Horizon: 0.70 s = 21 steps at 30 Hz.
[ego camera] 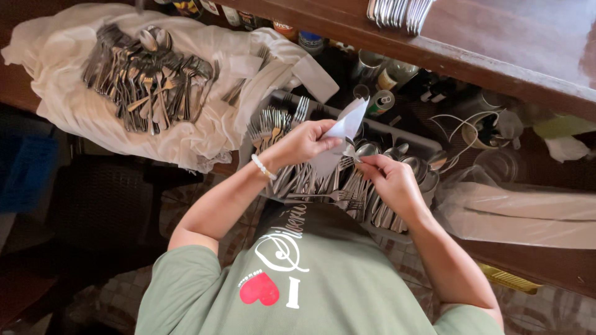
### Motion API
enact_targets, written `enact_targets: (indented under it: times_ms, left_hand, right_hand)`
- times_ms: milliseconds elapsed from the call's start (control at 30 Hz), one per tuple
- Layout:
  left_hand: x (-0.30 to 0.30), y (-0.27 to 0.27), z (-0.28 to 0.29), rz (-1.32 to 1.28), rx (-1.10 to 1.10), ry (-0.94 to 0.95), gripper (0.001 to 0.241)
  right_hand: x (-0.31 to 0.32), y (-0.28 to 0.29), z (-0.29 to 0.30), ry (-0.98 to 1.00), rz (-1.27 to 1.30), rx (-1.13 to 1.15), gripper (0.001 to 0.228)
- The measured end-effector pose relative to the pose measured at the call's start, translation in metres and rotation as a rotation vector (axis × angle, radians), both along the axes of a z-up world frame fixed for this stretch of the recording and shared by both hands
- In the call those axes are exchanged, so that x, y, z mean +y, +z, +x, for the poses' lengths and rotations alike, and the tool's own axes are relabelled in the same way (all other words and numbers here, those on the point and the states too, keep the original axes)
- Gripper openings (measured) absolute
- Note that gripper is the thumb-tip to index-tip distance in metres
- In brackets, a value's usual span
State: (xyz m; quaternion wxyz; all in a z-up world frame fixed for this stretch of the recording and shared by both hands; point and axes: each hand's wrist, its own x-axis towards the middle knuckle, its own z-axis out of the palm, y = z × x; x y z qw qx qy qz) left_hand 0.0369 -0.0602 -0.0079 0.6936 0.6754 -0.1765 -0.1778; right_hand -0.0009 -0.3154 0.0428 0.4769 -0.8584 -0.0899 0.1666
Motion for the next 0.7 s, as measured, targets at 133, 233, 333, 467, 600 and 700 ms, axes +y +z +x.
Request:
enact_targets:
  times_ms: [133,233,333,467,600,700]
  left_hand:
    - [0.007,0.004,0.002,0.087,0.063,-0.133,0.028]
    - [0.002,0.009,-0.004,-0.126,0.11,-0.159,0.031]
    - [0.008,0.025,-0.016,-0.187,0.259,-0.204,0.029]
    - [0.005,0.044,-0.023,-0.248,0.233,-0.28,0.03]
    - [0.011,0.05,-0.024,-0.214,0.231,-0.255,0.033]
    - [0.026,0.051,-0.018,-0.187,0.224,-0.154,0.041]
  right_hand:
    - [0.001,0.033,-0.002,0.13,-0.16,-0.14,0.027]
    - [-0.018,0.05,0.012,0.233,-0.155,-0.002,0.037]
    - [-0.027,0.044,0.052,0.279,0.337,0.113,0.08]
    - [-0.012,0.025,0.071,0.437,0.901,0.292,0.109]
    - [0.0,-0.003,0.074,0.469,0.969,0.536,0.094]
    - [-0.014,-0.013,0.086,0.284,0.284,0.306,0.041]
